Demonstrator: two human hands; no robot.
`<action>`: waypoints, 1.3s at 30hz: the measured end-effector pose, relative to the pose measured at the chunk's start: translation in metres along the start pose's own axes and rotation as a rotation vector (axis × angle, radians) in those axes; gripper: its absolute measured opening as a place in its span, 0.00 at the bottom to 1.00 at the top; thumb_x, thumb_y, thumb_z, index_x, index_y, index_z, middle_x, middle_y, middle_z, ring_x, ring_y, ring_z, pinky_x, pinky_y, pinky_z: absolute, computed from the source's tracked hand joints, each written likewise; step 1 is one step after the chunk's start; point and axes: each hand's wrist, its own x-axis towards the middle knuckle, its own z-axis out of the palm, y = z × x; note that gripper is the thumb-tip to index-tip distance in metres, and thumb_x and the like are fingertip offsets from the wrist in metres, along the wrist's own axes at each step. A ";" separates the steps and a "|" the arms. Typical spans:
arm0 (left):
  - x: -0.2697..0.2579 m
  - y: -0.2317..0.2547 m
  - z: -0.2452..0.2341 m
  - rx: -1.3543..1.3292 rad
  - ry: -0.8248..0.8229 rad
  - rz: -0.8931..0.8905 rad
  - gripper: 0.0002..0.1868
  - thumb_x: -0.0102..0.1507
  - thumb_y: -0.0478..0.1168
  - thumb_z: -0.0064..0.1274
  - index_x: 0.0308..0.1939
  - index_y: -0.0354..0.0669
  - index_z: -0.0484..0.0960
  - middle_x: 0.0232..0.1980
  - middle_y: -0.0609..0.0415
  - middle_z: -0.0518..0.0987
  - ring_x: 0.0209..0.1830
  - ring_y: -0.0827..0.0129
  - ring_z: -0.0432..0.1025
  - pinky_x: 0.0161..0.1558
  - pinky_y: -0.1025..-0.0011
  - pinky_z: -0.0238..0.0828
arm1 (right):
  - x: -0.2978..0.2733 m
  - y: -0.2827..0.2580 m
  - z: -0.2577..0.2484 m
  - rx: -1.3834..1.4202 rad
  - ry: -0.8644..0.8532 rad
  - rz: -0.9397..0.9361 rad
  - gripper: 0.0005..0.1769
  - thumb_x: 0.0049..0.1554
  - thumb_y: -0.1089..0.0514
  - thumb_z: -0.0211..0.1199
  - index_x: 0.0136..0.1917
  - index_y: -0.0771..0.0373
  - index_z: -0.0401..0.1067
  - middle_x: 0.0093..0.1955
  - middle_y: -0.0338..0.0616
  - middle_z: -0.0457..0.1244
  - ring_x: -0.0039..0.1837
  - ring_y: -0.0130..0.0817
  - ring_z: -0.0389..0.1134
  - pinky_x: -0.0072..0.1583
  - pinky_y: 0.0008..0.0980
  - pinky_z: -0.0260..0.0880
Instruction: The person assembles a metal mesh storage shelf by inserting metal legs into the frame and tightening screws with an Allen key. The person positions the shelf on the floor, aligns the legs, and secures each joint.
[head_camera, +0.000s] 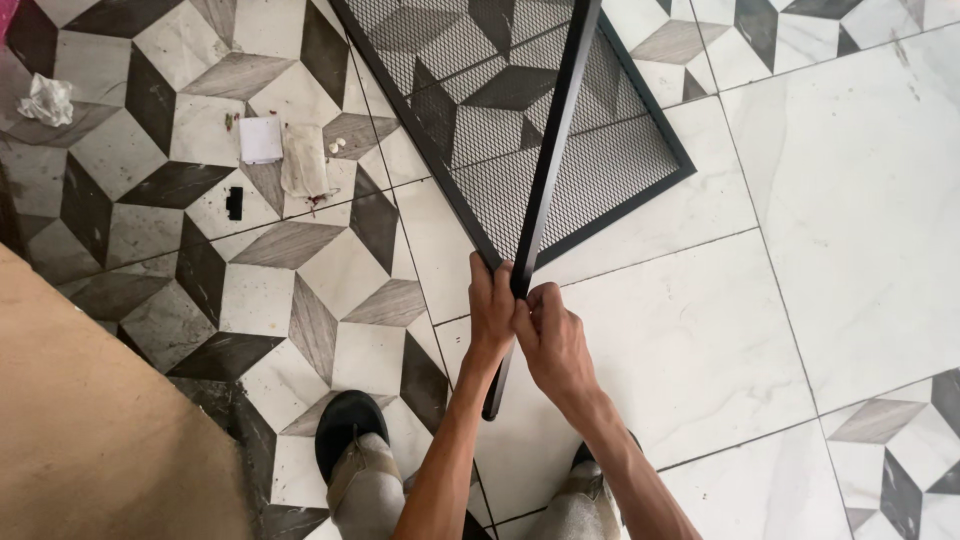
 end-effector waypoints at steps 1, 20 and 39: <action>-0.002 -0.002 0.000 0.046 -0.002 0.048 0.11 0.70 0.40 0.41 0.42 0.33 0.67 0.34 0.51 0.64 0.27 0.68 0.65 0.26 0.66 0.61 | 0.000 0.002 -0.001 -0.066 0.008 -0.089 0.12 0.64 0.56 0.56 0.47 0.65 0.58 0.30 0.51 0.64 0.29 0.44 0.65 0.33 0.43 0.64; -0.020 0.028 -0.004 -0.029 0.062 -0.399 0.12 0.68 0.41 0.36 0.46 0.34 0.67 0.27 0.54 0.69 0.21 0.72 0.62 0.23 0.69 0.62 | -0.025 0.062 0.025 0.495 -0.027 0.280 0.23 0.69 0.52 0.34 0.46 0.66 0.66 0.29 0.44 0.53 0.32 0.32 0.54 0.36 0.37 0.59; 0.012 0.123 0.014 -0.688 0.218 -0.505 0.28 0.64 0.40 0.58 0.64 0.25 0.72 0.57 0.40 0.81 0.51 0.63 0.78 0.48 0.71 0.80 | -0.014 -0.005 -0.096 0.563 0.135 0.612 0.19 0.67 0.53 0.31 0.45 0.64 0.60 0.32 0.44 0.60 0.26 0.25 0.55 0.27 0.31 0.57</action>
